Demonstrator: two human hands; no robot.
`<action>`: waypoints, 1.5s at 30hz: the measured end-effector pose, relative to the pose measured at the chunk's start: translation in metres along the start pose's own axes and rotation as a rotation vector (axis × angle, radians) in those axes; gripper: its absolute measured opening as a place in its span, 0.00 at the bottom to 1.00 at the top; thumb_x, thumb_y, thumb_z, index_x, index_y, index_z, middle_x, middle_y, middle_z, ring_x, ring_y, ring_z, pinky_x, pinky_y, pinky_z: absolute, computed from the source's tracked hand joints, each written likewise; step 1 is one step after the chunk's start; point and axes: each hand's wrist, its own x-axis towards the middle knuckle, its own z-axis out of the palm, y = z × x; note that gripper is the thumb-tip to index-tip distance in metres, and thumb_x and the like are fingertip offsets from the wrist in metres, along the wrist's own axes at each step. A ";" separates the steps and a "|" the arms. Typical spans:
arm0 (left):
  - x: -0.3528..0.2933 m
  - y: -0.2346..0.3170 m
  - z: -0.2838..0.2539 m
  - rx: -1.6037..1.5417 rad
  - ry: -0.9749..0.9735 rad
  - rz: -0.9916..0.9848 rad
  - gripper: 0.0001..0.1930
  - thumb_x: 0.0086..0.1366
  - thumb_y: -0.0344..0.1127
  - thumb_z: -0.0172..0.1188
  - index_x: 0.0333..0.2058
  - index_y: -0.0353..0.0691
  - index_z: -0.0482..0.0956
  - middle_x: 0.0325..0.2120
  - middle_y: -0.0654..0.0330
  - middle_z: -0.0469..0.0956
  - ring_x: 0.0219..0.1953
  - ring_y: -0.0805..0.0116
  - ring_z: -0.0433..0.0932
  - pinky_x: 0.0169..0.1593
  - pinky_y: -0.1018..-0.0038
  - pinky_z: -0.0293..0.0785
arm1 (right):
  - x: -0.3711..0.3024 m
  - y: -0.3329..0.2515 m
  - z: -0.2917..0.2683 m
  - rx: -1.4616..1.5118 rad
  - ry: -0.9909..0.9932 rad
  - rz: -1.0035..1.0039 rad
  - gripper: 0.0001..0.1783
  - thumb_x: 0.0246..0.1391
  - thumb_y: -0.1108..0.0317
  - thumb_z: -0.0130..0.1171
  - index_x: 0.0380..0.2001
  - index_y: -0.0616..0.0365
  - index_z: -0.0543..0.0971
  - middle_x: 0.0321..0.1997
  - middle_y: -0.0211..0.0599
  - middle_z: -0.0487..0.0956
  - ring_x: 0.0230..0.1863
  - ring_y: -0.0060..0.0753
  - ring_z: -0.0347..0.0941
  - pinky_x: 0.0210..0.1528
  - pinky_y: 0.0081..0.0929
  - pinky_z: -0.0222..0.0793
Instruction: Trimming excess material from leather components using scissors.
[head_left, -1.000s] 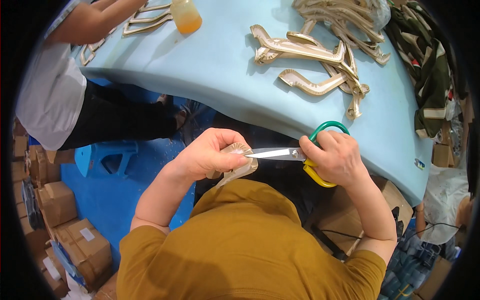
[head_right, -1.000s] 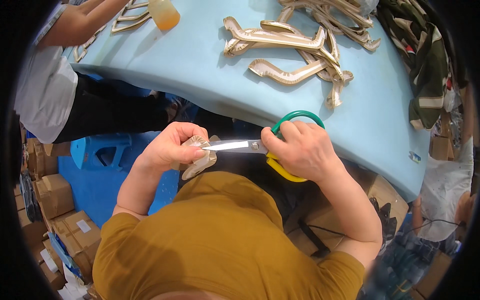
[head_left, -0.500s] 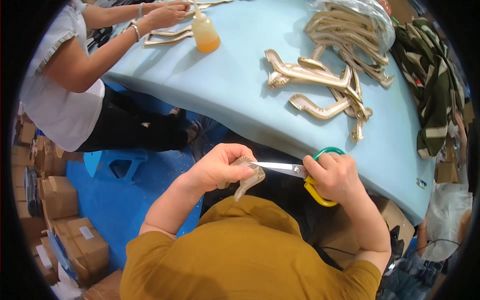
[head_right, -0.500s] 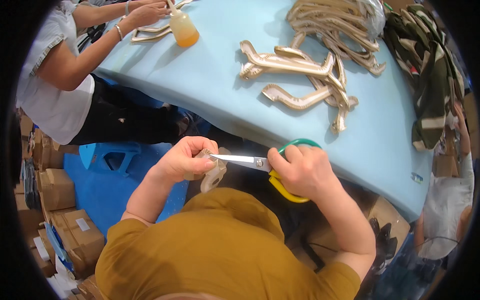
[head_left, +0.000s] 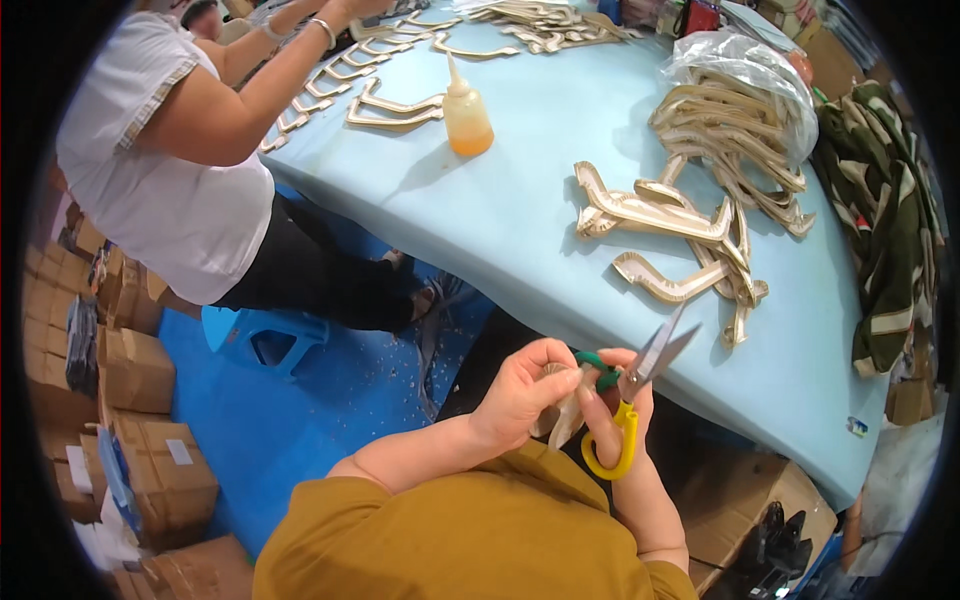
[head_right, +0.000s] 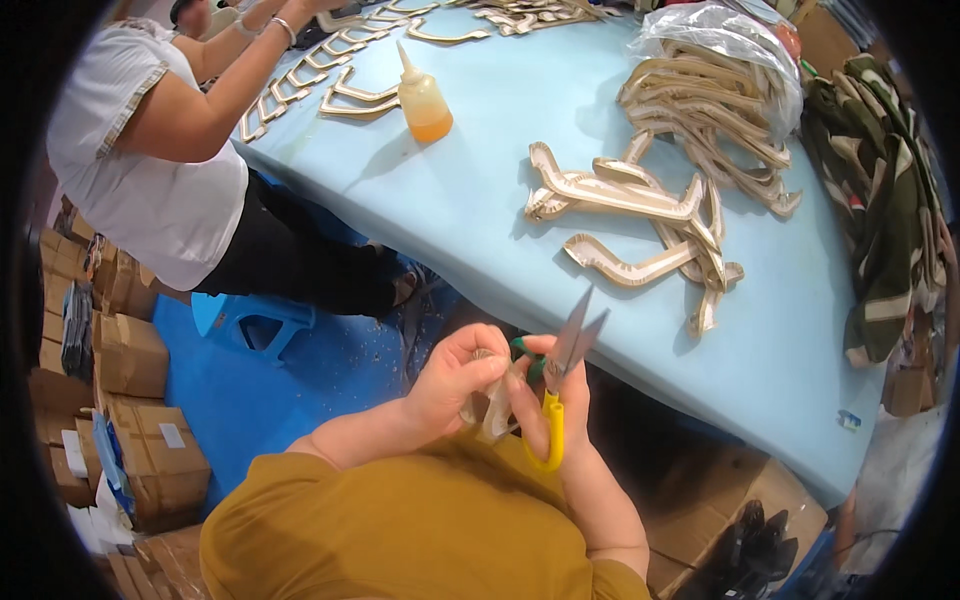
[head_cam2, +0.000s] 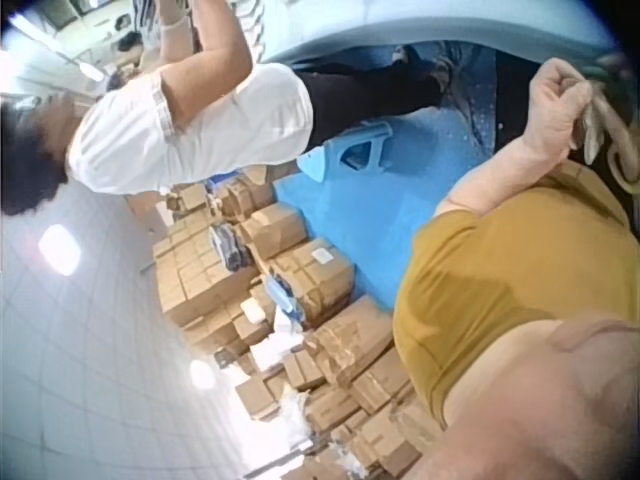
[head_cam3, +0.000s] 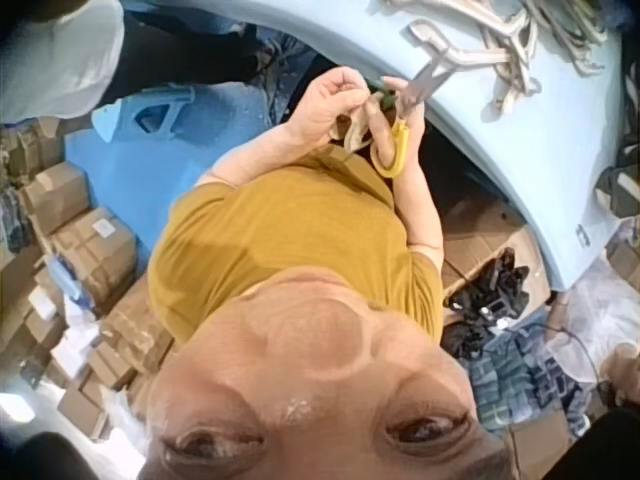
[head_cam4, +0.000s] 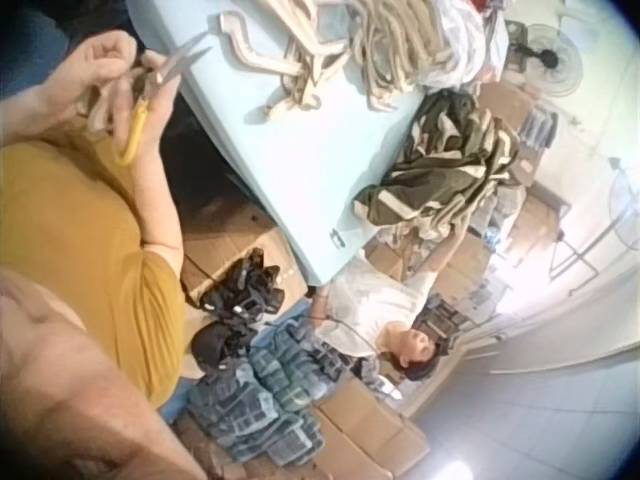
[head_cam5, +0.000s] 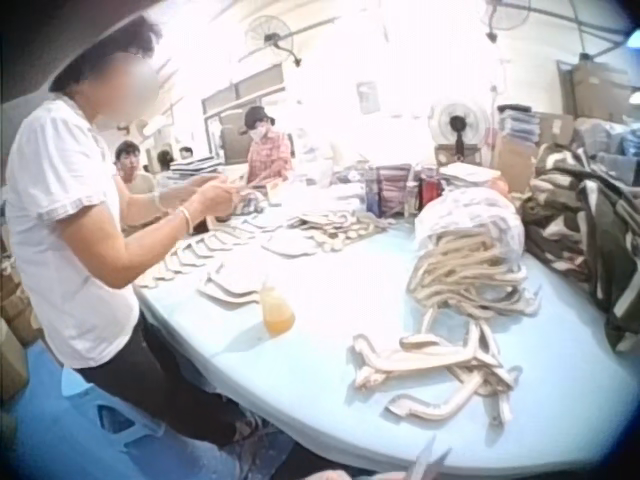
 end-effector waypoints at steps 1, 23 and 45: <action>0.003 -0.001 -0.001 0.019 0.004 0.034 0.02 0.60 0.28 0.53 0.31 0.40 0.69 0.27 0.67 0.70 0.32 0.79 0.71 0.37 0.81 0.69 | 0.003 0.008 -0.002 -0.036 -0.001 -0.079 0.21 0.48 0.76 0.53 0.47 0.60 0.63 0.35 0.32 0.69 0.32 0.17 0.64 0.33 0.15 0.60; 0.022 0.003 -0.018 0.098 0.007 -0.040 0.03 0.61 0.28 0.53 0.31 0.35 0.71 0.26 0.64 0.75 0.27 0.82 0.71 0.31 0.84 0.68 | 0.017 0.003 -0.011 -0.045 -0.071 0.129 0.20 0.48 0.81 0.53 0.46 0.58 0.65 0.33 0.29 0.68 0.32 0.16 0.63 0.33 0.14 0.61; 0.015 0.020 -0.024 0.253 0.012 -0.199 0.07 0.58 0.29 0.56 0.35 0.34 0.74 0.25 0.66 0.75 0.25 0.83 0.69 0.29 0.86 0.65 | 0.022 0.000 -0.008 -0.089 -0.012 0.116 0.16 0.47 0.76 0.53 0.42 0.57 0.67 0.28 0.28 0.68 0.30 0.18 0.63 0.34 0.17 0.63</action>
